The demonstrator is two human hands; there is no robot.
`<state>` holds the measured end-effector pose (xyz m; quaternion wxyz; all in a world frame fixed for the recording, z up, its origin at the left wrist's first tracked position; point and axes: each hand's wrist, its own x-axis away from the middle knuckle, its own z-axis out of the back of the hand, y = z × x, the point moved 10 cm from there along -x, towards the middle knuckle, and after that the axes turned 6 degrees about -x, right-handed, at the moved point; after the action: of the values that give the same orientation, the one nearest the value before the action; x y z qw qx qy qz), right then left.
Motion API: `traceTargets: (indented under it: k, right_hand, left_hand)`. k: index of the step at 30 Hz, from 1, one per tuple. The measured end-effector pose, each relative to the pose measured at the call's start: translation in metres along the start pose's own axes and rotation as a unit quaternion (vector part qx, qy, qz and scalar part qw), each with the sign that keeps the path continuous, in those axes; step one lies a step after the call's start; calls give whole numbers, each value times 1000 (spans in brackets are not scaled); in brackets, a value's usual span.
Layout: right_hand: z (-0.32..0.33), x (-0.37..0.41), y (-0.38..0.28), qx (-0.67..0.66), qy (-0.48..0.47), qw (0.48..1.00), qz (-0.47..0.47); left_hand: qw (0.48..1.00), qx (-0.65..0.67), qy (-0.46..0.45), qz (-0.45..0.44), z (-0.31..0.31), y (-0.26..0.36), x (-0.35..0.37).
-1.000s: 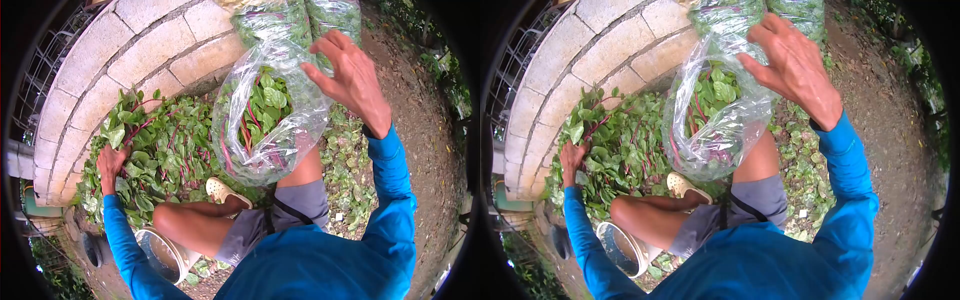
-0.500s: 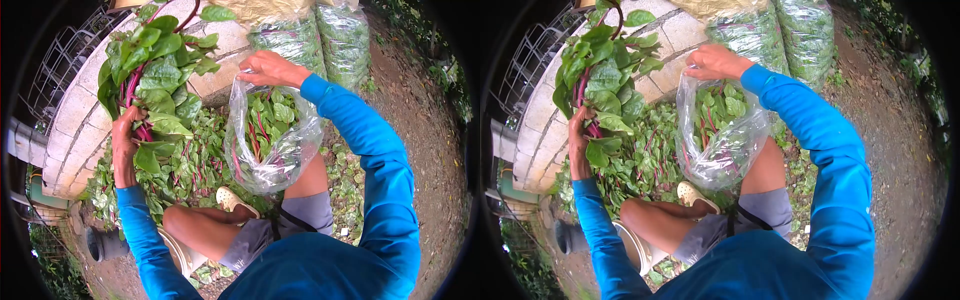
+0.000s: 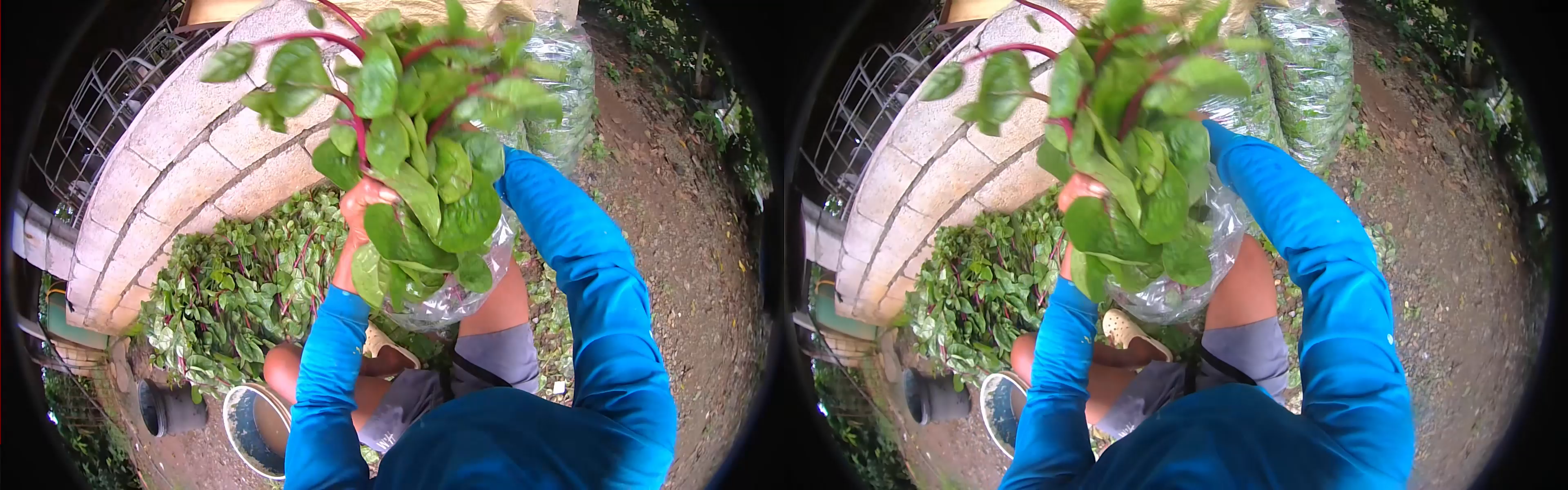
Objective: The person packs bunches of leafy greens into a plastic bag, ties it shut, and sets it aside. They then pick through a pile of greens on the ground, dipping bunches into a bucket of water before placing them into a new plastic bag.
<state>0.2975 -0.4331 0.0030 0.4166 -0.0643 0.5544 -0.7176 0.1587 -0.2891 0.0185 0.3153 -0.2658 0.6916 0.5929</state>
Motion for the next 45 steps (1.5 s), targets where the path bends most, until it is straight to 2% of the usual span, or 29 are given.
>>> traceTargets:
  k: [2,3,6,9,10,11,12,15,16,17,19,20,21,23,25,26,27,28,31,32,34,36,37,38,39,41,42,43,45]
  right_hand:
    - [10,12,5,-120,9,993,-21]
    - [15,16,7,-173,15,984,-24]
    - [22,10,7,-261,31,965,2]
    - [26,-16,-3,-246,57,965,71]
    - [33,-22,-21,120,97,965,212]
    - [13,-19,-28,467,122,815,321]
    - [7,-28,-62,405,68,881,234]
    - [-9,-55,-73,438,78,866,230]
    - [-13,-55,-94,427,117,834,329]
    - [-17,-57,-94,423,114,835,332]
    - [-31,-61,-111,463,65,851,241]
    - [-39,-54,-120,441,79,846,289]
    - [-43,-55,-121,436,78,848,292]
    - [-43,-59,-122,443,81,845,290]
    - [-43,-67,-116,444,63,857,256]
    - [-41,-67,-119,458,72,846,265]
    - [-43,-66,-127,471,80,835,273]
    - [-44,-69,-124,483,62,844,226]
    - [-41,-76,-126,450,55,871,192]
    - [-43,-75,-128,442,77,861,240]
    - [-49,-73,-123,446,68,858,246]
    - [-55,-73,-128,449,65,853,256]
    - [-54,-78,-127,456,57,858,228]
    - [-52,-81,-125,464,47,862,198]
    - [-50,-83,-121,472,37,865,166]
    - [-50,-84,-119,474,30,865,158]
    - [-48,-84,-119,473,36,867,152]
    - [-45,-85,-118,473,42,868,144]
    - [-39,-85,-116,447,56,879,157]
  left_hand:
    - [995,-28,-43,82,3,-46,39]
    - [981,-48,-63,179,10,-66,57]
    - [943,-149,-148,257,23,-62,77]
    - [922,-159,-182,304,33,-46,90]
    - [920,-142,-170,323,36,-41,91]
    - [907,-116,-144,379,40,-42,97]
    - [906,-118,-138,382,33,-31,92]
    - [862,-213,-147,436,36,-27,102]
    - [858,-149,-145,470,44,-44,117]
    - [849,-85,-142,502,51,-56,134]
    - [898,-148,-206,359,31,-17,124]
    - [877,-38,-96,469,36,-18,139]
    - [826,73,16,558,40,-21,157]
    - [834,68,-11,547,54,-31,160]
    - [728,125,-19,673,47,-27,176]
    - [823,25,-108,557,42,-19,158]
    - [887,-98,-159,421,39,-4,143]
    - [851,-88,-154,494,47,-12,151]
    - [879,-242,-268,311,44,9,127]
    - [878,-236,-254,330,49,4,129]
    - [879,-223,-230,353,53,-2,131]
    - [884,-229,-258,315,50,1,124]
    - [886,-233,-273,295,49,4,120]
    - [843,-159,-143,494,73,-21,139]
    - [844,-156,-140,493,64,-15,133]
    - [744,-234,-53,624,78,-10,148]
    - [740,-323,-89,583,85,-6,138]
    - [742,-321,-89,581,80,0,130]
    - [666,-513,-201,503,71,23,100]
